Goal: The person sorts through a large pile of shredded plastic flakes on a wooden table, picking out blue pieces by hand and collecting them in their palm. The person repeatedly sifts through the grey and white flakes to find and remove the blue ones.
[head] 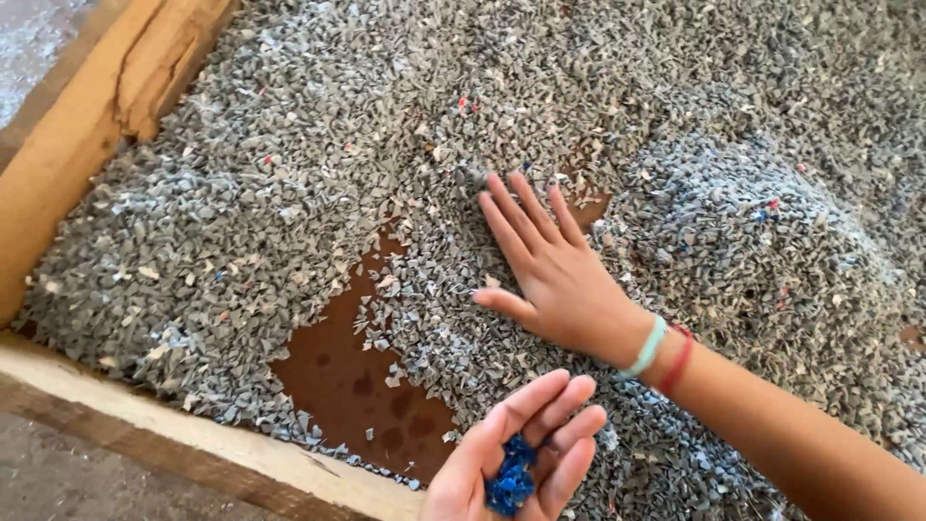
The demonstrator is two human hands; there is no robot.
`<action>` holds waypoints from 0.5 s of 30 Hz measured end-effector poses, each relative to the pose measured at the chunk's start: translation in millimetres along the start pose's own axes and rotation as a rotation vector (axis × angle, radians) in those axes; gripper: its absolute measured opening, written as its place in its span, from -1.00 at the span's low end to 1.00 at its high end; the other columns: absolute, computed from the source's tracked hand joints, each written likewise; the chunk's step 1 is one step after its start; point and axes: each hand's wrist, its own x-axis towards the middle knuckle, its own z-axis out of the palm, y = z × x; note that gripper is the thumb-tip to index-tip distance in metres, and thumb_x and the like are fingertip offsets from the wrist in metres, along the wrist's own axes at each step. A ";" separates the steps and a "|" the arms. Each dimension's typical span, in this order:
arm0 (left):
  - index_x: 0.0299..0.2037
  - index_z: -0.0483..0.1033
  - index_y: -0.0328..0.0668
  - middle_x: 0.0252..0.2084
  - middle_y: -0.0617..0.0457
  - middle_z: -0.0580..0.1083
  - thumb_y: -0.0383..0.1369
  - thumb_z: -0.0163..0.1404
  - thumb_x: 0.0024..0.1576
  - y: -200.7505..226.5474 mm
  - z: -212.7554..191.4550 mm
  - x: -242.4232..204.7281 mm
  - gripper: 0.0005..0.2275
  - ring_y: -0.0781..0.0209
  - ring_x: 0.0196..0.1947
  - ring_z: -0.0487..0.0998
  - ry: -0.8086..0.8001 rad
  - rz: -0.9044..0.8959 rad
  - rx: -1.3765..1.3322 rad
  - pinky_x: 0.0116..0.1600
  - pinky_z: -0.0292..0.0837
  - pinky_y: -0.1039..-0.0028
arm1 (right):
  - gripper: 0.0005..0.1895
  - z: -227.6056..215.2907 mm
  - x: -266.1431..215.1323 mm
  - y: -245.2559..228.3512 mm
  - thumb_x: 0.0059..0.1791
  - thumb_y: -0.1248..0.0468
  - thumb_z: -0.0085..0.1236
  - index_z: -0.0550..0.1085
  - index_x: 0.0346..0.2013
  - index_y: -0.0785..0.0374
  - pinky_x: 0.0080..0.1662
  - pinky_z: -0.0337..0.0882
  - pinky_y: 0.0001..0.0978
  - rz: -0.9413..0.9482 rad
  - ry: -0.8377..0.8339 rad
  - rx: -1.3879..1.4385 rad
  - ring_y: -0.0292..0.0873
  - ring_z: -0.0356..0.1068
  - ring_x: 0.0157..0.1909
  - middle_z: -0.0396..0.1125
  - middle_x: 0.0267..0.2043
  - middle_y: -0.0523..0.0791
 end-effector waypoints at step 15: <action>0.33 0.43 -0.61 0.33 -0.46 0.49 -0.32 -0.22 0.27 1.3 10.8 -9.9 -0.49 -0.35 0.31 0.46 -0.007 -0.026 -0.055 0.28 0.41 0.12 | -0.71 -10.7 34.9 73.1 -0.03 0.26 0.29 0.53 -0.07 0.34 0.05 0.38 -0.12 0.061 0.229 0.206 0.02 0.39 -0.07 0.43 -0.12 0.04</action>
